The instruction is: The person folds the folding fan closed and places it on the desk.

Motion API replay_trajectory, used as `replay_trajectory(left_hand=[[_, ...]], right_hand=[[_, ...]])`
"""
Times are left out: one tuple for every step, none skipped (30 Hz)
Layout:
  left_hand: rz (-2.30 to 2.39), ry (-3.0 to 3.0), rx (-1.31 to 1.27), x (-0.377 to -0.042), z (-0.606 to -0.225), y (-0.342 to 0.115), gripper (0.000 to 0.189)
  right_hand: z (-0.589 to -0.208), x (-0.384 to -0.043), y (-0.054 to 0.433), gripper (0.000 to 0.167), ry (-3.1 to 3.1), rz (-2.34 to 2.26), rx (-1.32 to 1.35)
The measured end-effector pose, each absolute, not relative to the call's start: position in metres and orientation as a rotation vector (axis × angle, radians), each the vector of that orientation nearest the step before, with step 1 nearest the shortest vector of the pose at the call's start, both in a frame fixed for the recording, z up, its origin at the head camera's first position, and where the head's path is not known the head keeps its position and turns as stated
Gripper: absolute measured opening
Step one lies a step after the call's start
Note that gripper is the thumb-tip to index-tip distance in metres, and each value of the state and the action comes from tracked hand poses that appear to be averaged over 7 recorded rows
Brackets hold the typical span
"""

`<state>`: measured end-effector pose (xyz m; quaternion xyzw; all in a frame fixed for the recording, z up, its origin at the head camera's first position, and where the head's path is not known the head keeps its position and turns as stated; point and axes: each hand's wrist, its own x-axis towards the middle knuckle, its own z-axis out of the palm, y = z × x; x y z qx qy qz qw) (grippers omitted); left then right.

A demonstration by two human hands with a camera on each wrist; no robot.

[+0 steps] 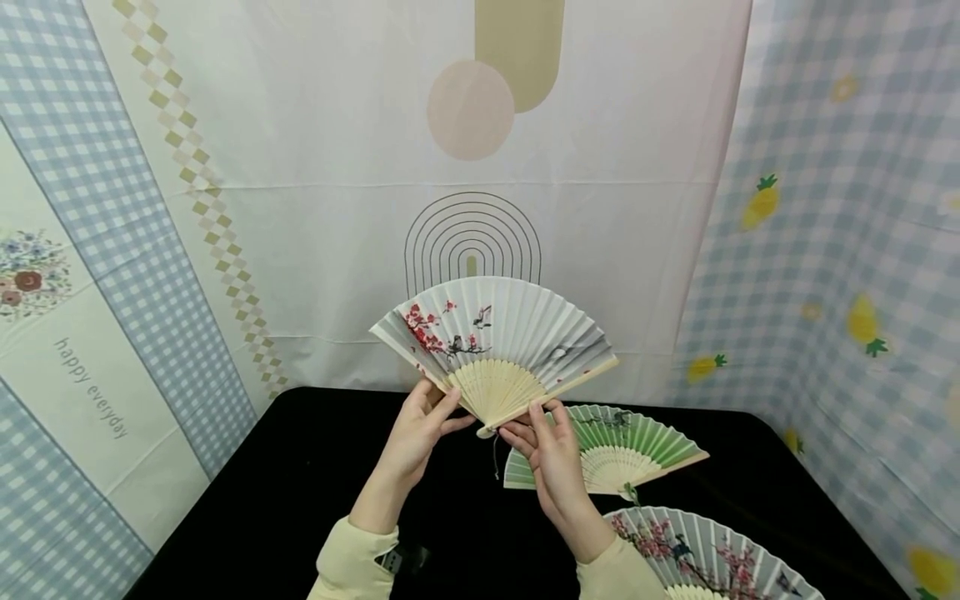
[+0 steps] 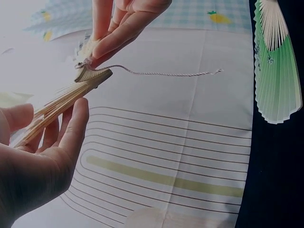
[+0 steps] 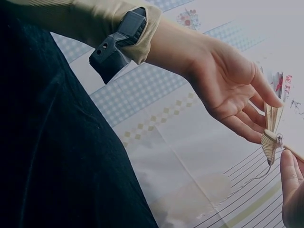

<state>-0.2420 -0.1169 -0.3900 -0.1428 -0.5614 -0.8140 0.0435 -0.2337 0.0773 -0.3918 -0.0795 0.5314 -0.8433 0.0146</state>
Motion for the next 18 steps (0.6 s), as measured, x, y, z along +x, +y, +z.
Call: replay_trajectory(left_hand=[[-2.49,-1.717,-0.427,-0.2413,-0.3898,-0.1168,0.052],[-2.492,-1.718,-0.417,-0.2404,-0.39,-0.117,0.052],[-2.494,-1.72,-0.407,-0.24,-0.3903,-0.1172,0.052],[-2.496,-1.724,-0.396,-0.2398,-0.3906,-0.117,0.053],[-2.497,-1.73,-0.39,-0.2397,-0.391,-0.117,0.053],[-2.496,-1.739,-0.384,-0.2396,-0.3914,-0.1171,0.053],[-2.494,-1.748,-0.377,-0.2395,-0.3915,-0.1172,0.054],[-2.491,-1.757,-0.373,-0.2398,-0.3918,-0.1172,0.054],[-2.488,-1.764,-0.369,-0.2402,-0.3919,-0.1171,0.054],[-2.486,-1.768,-0.364,-0.2404,-0.3917,-0.1169,0.054],[-2.481,-1.774,-0.366,-0.2407,-0.3914,-0.1167,0.055],[-2.479,-1.777,-0.361,-0.2409,-0.3911,-0.1164,0.055],[-2.474,-1.781,-0.359,-0.2411,-0.3905,-0.1161,0.055],[-2.475,-1.78,-0.357,-0.2415,-0.3904,-0.1159,0.054],[-2.478,-1.777,-0.355,-0.2417,-0.39,-0.1156,0.054],[-2.477,-1.775,-0.354,-0.2419,-0.3896,-0.1154,0.053],[-2.477,-1.773,-0.353,-0.2421,-0.3893,-0.1151,0.053],[-2.484,-1.767,-0.346,-0.2424,-0.3891,-0.1148,0.052]], right_hand=[[-0.392,-0.2336,0.077,0.024,1.655,-2.62,-0.25],[-0.3924,-0.2333,0.0767,0.025,1.657,-2.613,-0.253],[-0.393,-0.233,0.0765,0.025,1.661,-2.605,-0.254],[-0.3938,-0.233,0.0767,0.025,1.664,-2.601,-0.252],[-0.3947,-0.2328,0.0767,0.025,1.67,-2.595,-0.256],[-0.3955,-0.2325,0.0766,0.026,1.684,-2.59,-0.262],[-0.3963,-0.2322,0.0766,0.026,1.692,-2.585,-0.27],[-0.3969,-0.232,0.0766,0.026,1.696,-2.582,-0.272],[-0.3973,-0.2318,0.0767,0.026,1.701,-2.581,-0.274],[-0.3975,-0.2316,0.0765,0.027,1.702,-2.583,-0.275],[-0.3976,-0.2315,0.0764,0.028,1.709,-2.58,-0.28],[-0.3977,-0.2314,0.0763,0.029,1.708,-2.58,-0.278],[-0.3977,-0.2313,0.0762,0.03,1.707,-2.579,-0.276],[-0.3976,-0.2313,0.076,0.031,1.71,-2.578,-0.273],[-0.3976,-0.2313,0.0759,0.032,1.715,-2.577,-0.273],[-0.3975,-0.2313,0.0758,0.033,1.715,-2.578,-0.269],[-0.3975,-0.2314,0.0758,0.034,1.721,-2.575,-0.269],[-0.3975,-0.2313,0.0758,0.035,1.722,-2.576,-0.267]])
